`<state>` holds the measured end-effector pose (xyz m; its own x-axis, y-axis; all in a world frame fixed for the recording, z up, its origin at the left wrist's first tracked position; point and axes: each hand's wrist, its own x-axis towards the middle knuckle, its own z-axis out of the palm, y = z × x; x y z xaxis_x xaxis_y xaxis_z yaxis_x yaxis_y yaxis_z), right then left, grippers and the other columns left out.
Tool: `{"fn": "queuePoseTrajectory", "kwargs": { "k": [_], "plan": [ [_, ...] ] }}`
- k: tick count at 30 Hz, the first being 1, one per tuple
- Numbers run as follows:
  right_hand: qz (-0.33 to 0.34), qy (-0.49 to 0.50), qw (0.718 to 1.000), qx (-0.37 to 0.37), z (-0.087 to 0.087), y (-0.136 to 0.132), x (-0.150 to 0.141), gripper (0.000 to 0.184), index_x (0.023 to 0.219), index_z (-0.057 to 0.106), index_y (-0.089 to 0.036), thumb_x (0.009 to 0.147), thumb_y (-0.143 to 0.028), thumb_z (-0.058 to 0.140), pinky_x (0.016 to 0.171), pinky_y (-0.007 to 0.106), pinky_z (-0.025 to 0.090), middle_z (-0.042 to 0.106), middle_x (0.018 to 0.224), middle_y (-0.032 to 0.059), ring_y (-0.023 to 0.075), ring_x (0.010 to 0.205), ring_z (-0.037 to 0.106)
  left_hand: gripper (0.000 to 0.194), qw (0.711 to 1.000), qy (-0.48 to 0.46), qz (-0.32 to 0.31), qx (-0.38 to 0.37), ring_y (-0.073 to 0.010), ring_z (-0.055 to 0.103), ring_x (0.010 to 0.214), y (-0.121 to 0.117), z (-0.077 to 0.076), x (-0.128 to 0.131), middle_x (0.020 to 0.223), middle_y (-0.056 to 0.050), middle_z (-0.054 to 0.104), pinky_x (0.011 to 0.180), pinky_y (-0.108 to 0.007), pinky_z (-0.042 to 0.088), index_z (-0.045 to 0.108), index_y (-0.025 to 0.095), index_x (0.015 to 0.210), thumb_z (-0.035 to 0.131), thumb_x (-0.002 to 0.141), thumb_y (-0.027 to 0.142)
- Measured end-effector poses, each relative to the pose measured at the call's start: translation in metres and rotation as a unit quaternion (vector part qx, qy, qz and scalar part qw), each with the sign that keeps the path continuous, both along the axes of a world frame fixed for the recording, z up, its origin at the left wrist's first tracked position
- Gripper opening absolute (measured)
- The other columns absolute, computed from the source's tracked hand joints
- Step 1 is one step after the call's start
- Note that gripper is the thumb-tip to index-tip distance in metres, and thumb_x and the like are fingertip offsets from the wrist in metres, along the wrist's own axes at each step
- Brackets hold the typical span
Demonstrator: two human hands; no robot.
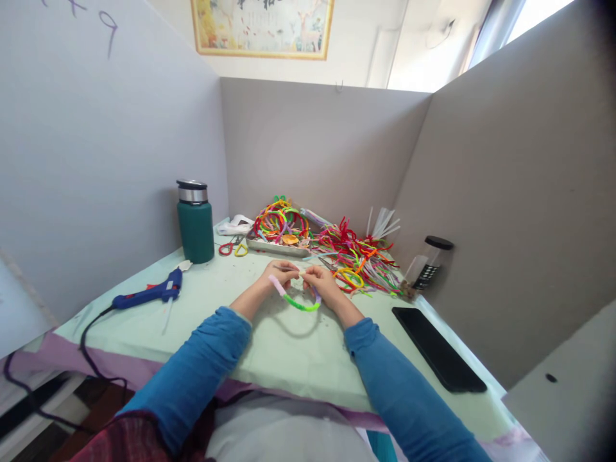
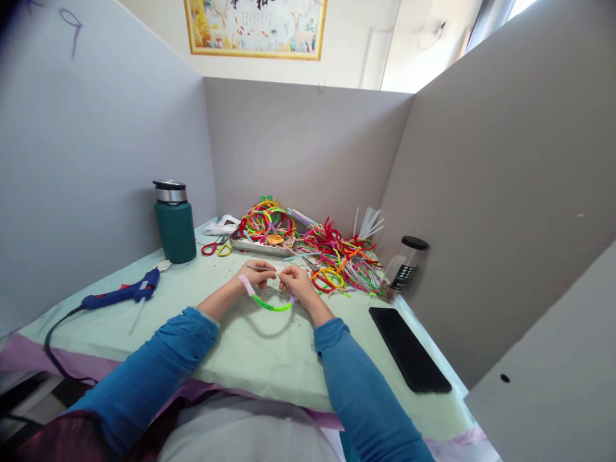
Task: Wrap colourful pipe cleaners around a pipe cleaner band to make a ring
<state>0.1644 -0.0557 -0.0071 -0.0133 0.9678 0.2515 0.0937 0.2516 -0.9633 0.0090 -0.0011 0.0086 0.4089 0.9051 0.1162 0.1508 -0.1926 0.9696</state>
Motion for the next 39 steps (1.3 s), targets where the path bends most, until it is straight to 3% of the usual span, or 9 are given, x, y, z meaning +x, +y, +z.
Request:
{"fn": "queuePoseTrajectory", "kwargs": {
  "k": [7,16,29,39],
  "plan": [
    [0.005,-0.003,1.000,0.005,-0.002,0.003,0.001,0.021,0.073,0.053,-0.018,0.071,-0.037,0.064,0.037,0.022,0.028,0.058,0.052,-0.0034,0.0081,0.035,0.042,0.024,1.000,0.005,-0.022,0.013,-0.0079,0.046,0.037,-0.010,0.007,-0.002,0.042,0.004,0.052,0.040,-0.019,0.030,0.064,0.011,0.074,0.075,0.060,0.027],
    [0.012,-0.009,1.000,-0.002,0.000,0.001,-0.001,0.021,0.074,0.052,-0.019,0.071,-0.037,0.064,0.037,0.022,0.029,0.058,0.053,-0.0037,0.0079,0.036,0.041,0.020,0.999,0.029,0.011,0.036,-0.0068,0.045,0.036,-0.004,0.000,0.001,0.046,0.003,0.053,0.039,-0.019,0.031,0.063,0.012,0.068,0.073,0.063,0.029],
    [0.026,-0.043,0.999,-0.001,-0.008,0.006,-0.001,0.024,0.074,0.053,-0.020,0.072,-0.042,0.064,0.037,0.022,0.028,0.058,0.052,-0.0023,0.0093,0.036,0.042,0.020,0.998,-0.008,0.048,-0.051,-0.0070,0.043,0.034,-0.005,-0.002,0.006,0.049,0.001,0.057,0.037,-0.021,0.030,0.057,0.013,0.062,0.075,0.059,0.022],
    [0.021,-0.034,0.999,-0.006,0.000,0.000,-0.001,0.014,0.071,0.055,-0.020,0.073,-0.032,0.061,0.040,0.022,0.032,0.059,0.055,-0.0021,0.0093,0.039,0.044,0.027,1.000,0.012,0.005,-0.007,-0.0077,0.043,0.033,-0.002,-0.006,0.004,0.043,0.002,0.052,0.035,-0.020,0.027,0.059,0.014,0.064,0.074,0.065,0.036]
  ]
}}
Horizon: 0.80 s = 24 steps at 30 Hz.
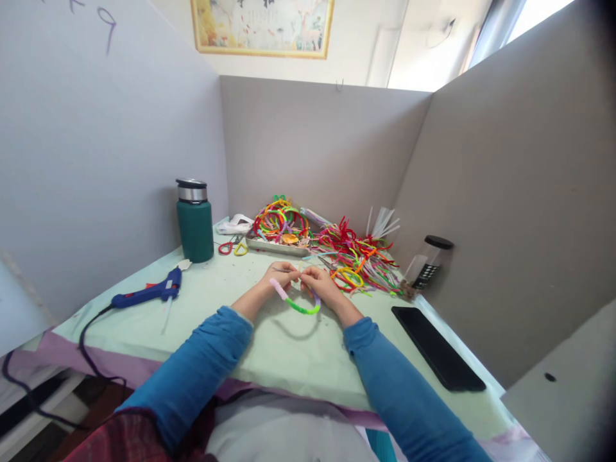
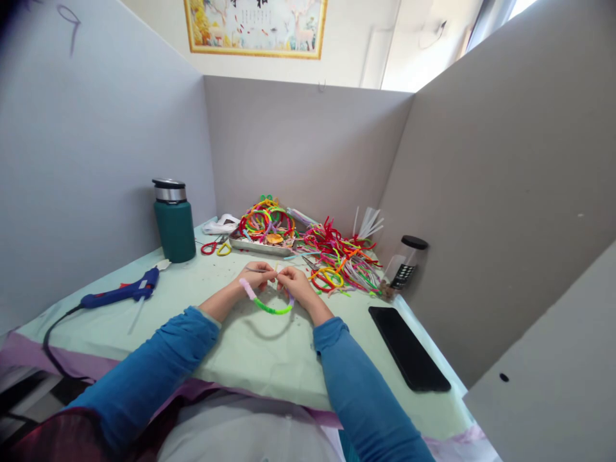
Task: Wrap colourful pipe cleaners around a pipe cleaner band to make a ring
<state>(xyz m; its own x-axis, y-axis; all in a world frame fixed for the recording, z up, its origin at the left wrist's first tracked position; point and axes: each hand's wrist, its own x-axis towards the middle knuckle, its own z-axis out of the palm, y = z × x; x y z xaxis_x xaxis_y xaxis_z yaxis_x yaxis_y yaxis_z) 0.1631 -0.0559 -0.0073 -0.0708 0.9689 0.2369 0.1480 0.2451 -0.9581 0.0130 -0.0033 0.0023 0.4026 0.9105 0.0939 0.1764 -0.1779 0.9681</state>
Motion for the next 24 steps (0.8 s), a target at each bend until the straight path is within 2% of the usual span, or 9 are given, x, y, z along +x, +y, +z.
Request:
{"fn": "queuePoseTrajectory", "kwargs": {
  "k": [3,8,15,19,24],
  "plan": [
    [0.003,0.006,1.000,0.000,0.0014,-0.0014,-0.0001,0.017,0.071,0.054,-0.019,0.073,-0.034,0.061,0.040,0.022,0.031,0.059,0.056,-0.0023,0.0089,0.039,0.044,0.027,1.000,0.009,-0.015,-0.001,-0.0087,0.043,0.032,0.0028,-0.0019,-0.0006,0.038,0.003,0.047,0.035,-0.020,0.027,0.059,0.014,0.064,0.072,0.066,0.038],
    [-0.001,0.006,1.000,-0.002,0.0031,-0.0025,-0.0009,0.019,0.070,0.052,-0.019,0.072,-0.034,0.062,0.039,0.022,0.030,0.058,0.054,-0.0027,0.0086,0.039,0.043,0.024,0.999,0.014,-0.031,0.007,-0.0091,0.044,0.033,0.0040,-0.0012,-0.0019,0.039,0.003,0.049,0.036,-0.020,0.029,0.060,0.014,0.066,0.070,0.067,0.036],
    [-0.005,0.001,1.000,-0.002,-0.0041,0.0036,-0.0010,0.018,0.071,0.051,-0.019,0.071,-0.034,0.062,0.037,0.021,0.027,0.057,0.051,-0.0031,0.0083,0.036,0.041,0.014,0.999,0.013,0.036,-0.011,-0.0075,0.040,0.031,-0.0010,0.0012,0.0017,0.037,0.003,0.047,0.035,-0.020,0.026,0.059,0.013,0.060,0.068,0.065,0.023],
    [-0.003,0.002,1.000,-0.001,-0.0039,0.0024,0.0003,0.019,0.072,0.050,-0.019,0.072,-0.034,0.062,0.038,0.021,0.028,0.059,0.053,-0.0025,0.0083,0.037,0.042,0.016,0.998,-0.033,0.042,0.015,-0.0072,0.042,0.033,0.0037,-0.0044,0.0049,0.042,0.005,0.049,0.037,-0.020,0.029,0.057,0.015,0.063,0.070,0.060,0.024],
    [-0.005,-0.008,1.000,-0.002,0.0004,-0.0012,-0.0001,0.018,0.070,0.050,-0.019,0.072,-0.033,0.061,0.037,0.022,0.029,0.059,0.053,-0.0023,0.0085,0.037,0.041,0.022,0.994,-0.089,0.001,0.059,-0.0063,0.044,0.036,0.0066,-0.0069,0.0051,0.051,0.006,0.052,0.039,-0.019,0.031,0.056,0.015,0.068,0.071,0.057,0.025]
  ]
}}
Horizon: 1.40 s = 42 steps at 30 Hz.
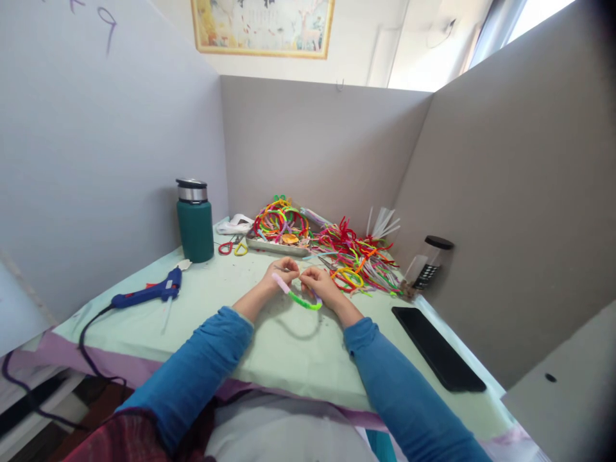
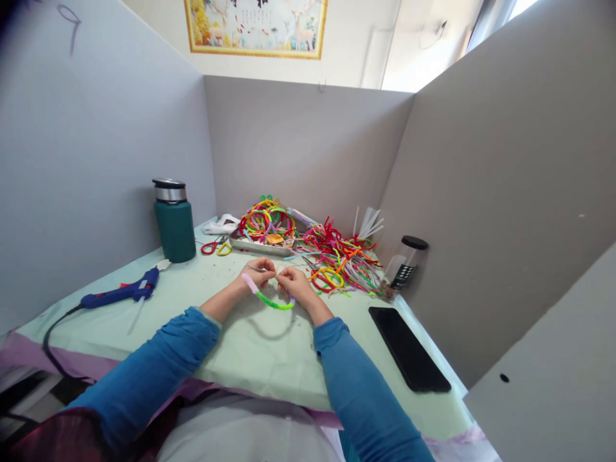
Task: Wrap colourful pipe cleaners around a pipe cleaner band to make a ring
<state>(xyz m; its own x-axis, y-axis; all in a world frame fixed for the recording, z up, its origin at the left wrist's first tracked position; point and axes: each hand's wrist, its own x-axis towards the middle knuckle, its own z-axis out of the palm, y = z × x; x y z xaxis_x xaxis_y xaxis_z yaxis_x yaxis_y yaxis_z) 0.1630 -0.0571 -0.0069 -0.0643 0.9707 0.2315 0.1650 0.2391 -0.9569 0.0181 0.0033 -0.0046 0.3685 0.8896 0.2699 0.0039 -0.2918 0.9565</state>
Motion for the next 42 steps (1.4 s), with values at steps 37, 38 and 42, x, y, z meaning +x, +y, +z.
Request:
{"fn": "queuePoseTrajectory", "kwargs": {
  "k": [37,38,42],
  "plan": [
    [0.012,0.052,0.999,0.008,-0.0012,0.0026,0.0040,0.026,0.072,0.052,-0.018,0.068,-0.039,0.067,0.037,0.021,0.027,0.059,0.053,-0.0036,0.0069,0.036,0.040,0.009,0.981,0.112,0.052,0.149,-0.0174,0.063,0.070,-0.0046,0.0082,-0.0056,0.077,-0.010,0.071,0.066,-0.027,0.048,0.076,0.014,0.072,0.074,0.065,0.019],
    [0.012,0.050,0.999,0.009,-0.0009,0.0023,0.0039,0.026,0.072,0.052,-0.018,0.068,-0.039,0.067,0.037,0.021,0.027,0.058,0.053,-0.0037,0.0070,0.036,0.040,0.007,0.979,0.112,0.055,0.160,-0.0172,0.063,0.071,-0.0041,0.0084,-0.0054,0.078,-0.010,0.071,0.067,-0.027,0.048,0.076,0.014,0.069,0.074,0.064,0.019],
    [0.009,0.046,0.999,0.011,0.0001,0.0014,0.0035,0.027,0.073,0.052,-0.018,0.069,-0.040,0.067,0.037,0.021,0.028,0.058,0.053,-0.0038,0.0072,0.036,0.041,0.006,0.976,0.099,0.069,0.184,-0.0166,0.061,0.072,-0.0006,0.0061,-0.0041,0.081,-0.009,0.070,0.066,-0.026,0.048,0.074,0.017,0.063,0.077,0.061,0.021]
  ]
}}
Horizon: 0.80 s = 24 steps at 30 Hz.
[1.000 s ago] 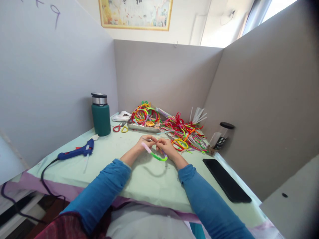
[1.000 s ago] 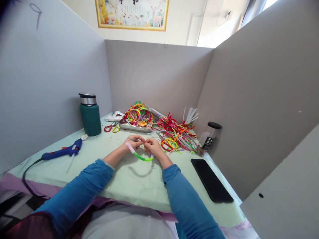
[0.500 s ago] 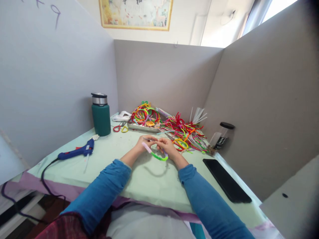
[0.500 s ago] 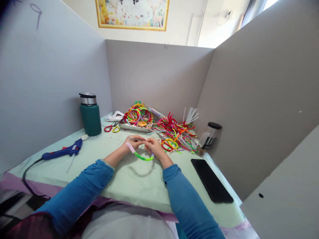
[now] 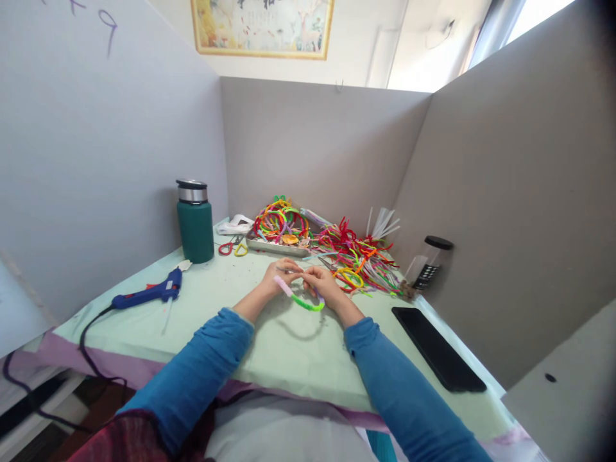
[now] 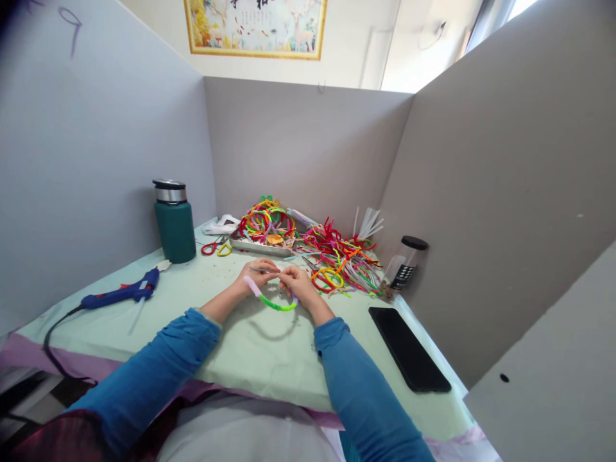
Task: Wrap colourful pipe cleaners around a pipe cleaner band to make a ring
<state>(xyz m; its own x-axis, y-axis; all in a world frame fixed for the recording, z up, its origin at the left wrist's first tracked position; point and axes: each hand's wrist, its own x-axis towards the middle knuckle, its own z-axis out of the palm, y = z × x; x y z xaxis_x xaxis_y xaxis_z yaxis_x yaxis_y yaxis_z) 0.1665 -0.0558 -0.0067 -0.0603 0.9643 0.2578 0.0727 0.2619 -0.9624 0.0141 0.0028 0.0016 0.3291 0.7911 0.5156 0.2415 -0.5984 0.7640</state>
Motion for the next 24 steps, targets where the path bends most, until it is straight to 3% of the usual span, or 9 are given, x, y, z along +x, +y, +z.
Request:
{"fn": "queuePoseTrajectory", "kwargs": {
  "k": [10,24],
  "plan": [
    [-0.008,-0.009,1.000,-0.003,-0.0014,0.0015,0.0003,0.026,0.073,0.052,-0.018,0.069,-0.040,0.066,0.038,0.021,0.029,0.058,0.054,-0.0036,0.0072,0.037,0.041,0.019,0.998,0.029,0.003,-0.057,-0.0141,0.056,0.055,0.0000,-0.0041,-0.0027,0.064,-0.008,0.067,0.051,-0.024,0.040,0.075,0.013,0.074,0.074,0.066,0.030],
    [-0.005,-0.022,1.000,-0.002,-0.0034,0.0027,0.0010,0.024,0.071,0.052,-0.018,0.071,-0.038,0.065,0.039,0.021,0.028,0.058,0.054,-0.0034,0.0069,0.036,0.041,0.021,0.991,-0.012,-0.018,-0.134,-0.0105,0.045,0.042,0.0043,-0.0103,-0.0003,0.038,0.001,0.049,0.045,-0.023,0.033,0.072,0.012,0.068,0.076,0.061,0.032]
  ]
}}
